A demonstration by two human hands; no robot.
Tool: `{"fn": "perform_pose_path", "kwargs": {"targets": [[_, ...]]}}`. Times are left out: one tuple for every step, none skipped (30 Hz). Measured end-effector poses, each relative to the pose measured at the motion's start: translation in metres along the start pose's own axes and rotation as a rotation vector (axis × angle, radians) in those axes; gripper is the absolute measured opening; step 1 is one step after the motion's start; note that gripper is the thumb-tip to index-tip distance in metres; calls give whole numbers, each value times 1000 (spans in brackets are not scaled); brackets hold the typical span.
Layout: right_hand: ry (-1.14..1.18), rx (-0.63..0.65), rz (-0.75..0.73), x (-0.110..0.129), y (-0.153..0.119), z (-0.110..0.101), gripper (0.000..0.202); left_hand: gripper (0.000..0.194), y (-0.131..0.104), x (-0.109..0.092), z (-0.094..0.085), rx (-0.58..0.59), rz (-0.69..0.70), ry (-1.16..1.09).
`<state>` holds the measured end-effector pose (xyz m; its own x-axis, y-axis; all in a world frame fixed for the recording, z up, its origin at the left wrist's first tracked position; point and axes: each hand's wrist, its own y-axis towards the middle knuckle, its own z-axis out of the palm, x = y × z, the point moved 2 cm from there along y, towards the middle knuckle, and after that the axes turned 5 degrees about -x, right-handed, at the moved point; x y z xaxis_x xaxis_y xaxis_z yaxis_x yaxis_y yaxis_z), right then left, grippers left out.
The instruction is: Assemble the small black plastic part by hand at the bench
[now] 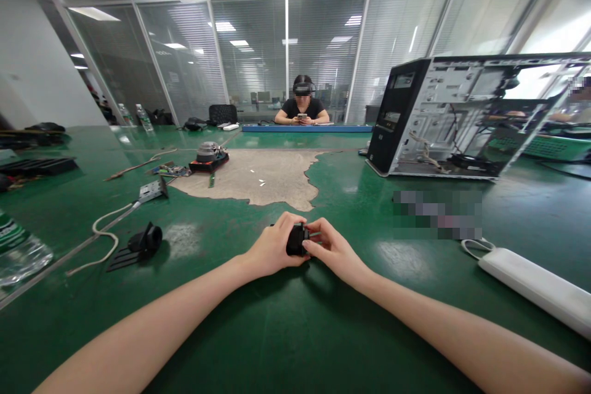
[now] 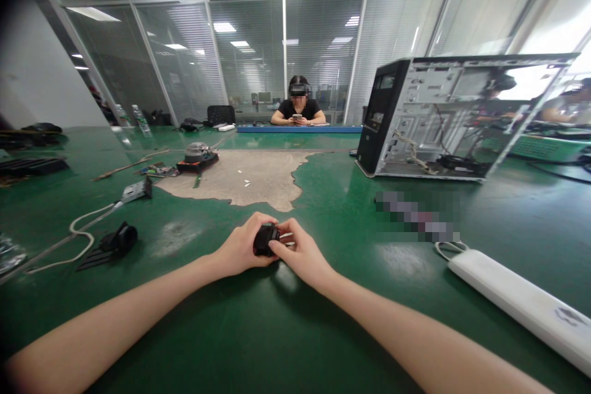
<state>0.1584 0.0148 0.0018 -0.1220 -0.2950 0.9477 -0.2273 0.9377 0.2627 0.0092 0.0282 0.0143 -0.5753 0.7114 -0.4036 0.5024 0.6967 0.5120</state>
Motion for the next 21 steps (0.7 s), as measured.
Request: {"fn": "perform_pose_path", "kwargs": {"targets": [[5,-13,-14,0,0,-1,15,56,0,0,0,-2,-1,-1],[9,-29,-24,0,0,-1,13,56,0,1,0,-5,-2,-2],[11,-43,-30,-1,0,-1,12,56,0,1,0,-8,-1,-2],[10,-52,-32,-2,1,-2,12,56,0,1,0,-10,0,-1],[8,-57,-31,-3,1,-2,12,56,0,1,0,-11,0,0],[6,-59,-28,-4,2,-2,13,56,0,0,1,-10,-1,2],[5,-59,-17,-5,2,-2,14,56,0,0,1,-8,-2,2],[5,-59,1,-6,3,-2,17,56,1,0,1,-5,-4,1],[3,-57,21,-6,3,-2,19,56,1,0,1,-3,-5,-1],[-1,-52,41,-7,3,-2,21,56,1,0,1,-1,-5,-3],[-9,-44,55,-7,3,-1,23,56,1,0,1,-1,-5,-3],[-18,-33,60,-6,3,-1,23,57,1,0,1,-1,-3,-3],[-25,-22,54,-5,2,-1,22,57,1,0,1,-1,-2,0],[-28,-13,38,-4,2,-1,20,58,1,0,1,0,0,2],[-26,-6,18,-2,1,-1,18,58,0,1,2,2,0,3],[-19,-3,-1,-1,0,-1,17,57,0,1,2,0,-1,4],[-10,-3,-18,1,0,-1,16,57,0,2,2,0,-1,4],[-1,-4,-30,2,-1,-1,15,57,0,2,2,-2,0,2],[6,-8,-36,2,-1,-1,14,56,-1,2,2,-4,1,1],[13,-12,-36,2,-1,-1,13,57,-1,2,2,-6,3,0],[22,-16,-32,2,-1,-1,12,57,-1,1,1,-7,4,-1]]}}
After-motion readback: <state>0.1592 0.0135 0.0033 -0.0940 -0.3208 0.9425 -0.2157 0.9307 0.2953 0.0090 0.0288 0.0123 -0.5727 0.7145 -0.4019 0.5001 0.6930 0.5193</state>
